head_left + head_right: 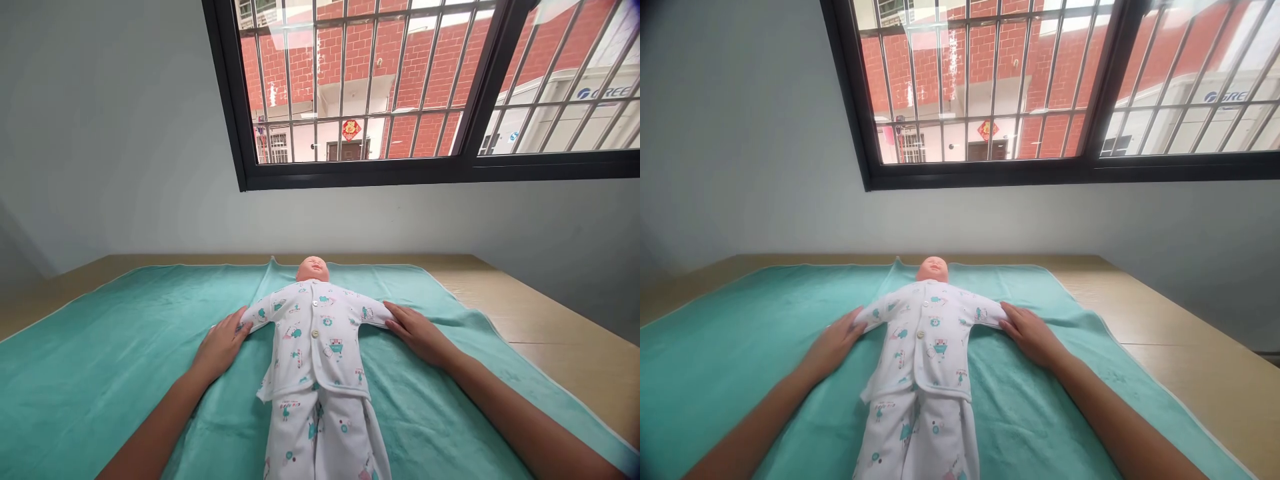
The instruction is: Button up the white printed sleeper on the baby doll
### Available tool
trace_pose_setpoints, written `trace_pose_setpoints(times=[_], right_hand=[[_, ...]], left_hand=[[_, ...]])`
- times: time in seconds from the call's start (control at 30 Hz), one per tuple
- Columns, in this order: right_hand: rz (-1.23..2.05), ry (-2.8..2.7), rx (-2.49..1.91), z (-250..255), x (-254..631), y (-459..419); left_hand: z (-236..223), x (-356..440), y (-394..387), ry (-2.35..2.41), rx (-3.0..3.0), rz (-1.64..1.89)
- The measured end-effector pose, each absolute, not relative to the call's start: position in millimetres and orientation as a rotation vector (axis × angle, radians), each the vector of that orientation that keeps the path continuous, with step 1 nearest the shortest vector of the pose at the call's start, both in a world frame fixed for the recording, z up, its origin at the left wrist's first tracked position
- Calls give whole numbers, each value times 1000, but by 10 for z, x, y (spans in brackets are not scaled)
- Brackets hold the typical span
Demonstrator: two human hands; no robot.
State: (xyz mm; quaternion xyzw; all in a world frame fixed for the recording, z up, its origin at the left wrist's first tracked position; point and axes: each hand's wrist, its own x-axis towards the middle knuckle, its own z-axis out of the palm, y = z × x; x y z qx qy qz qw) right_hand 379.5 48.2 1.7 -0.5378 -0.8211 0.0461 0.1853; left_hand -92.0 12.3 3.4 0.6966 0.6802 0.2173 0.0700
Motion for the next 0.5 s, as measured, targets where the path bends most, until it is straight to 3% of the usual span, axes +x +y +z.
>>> trace_pose_setpoints(times=[0.23,0.43,0.5], right_hand=[[83,-2294,-1507,-25,3802,491],[-158,-2265,-1269,118,3771,396],[-89,-2228,-1257,223,3640,215]], left_hand=[[-6,-944,155,2065,2105,722],[93,-788,-23,2061,2296,1199],[131,-662,-232,1862,2439,1053]])
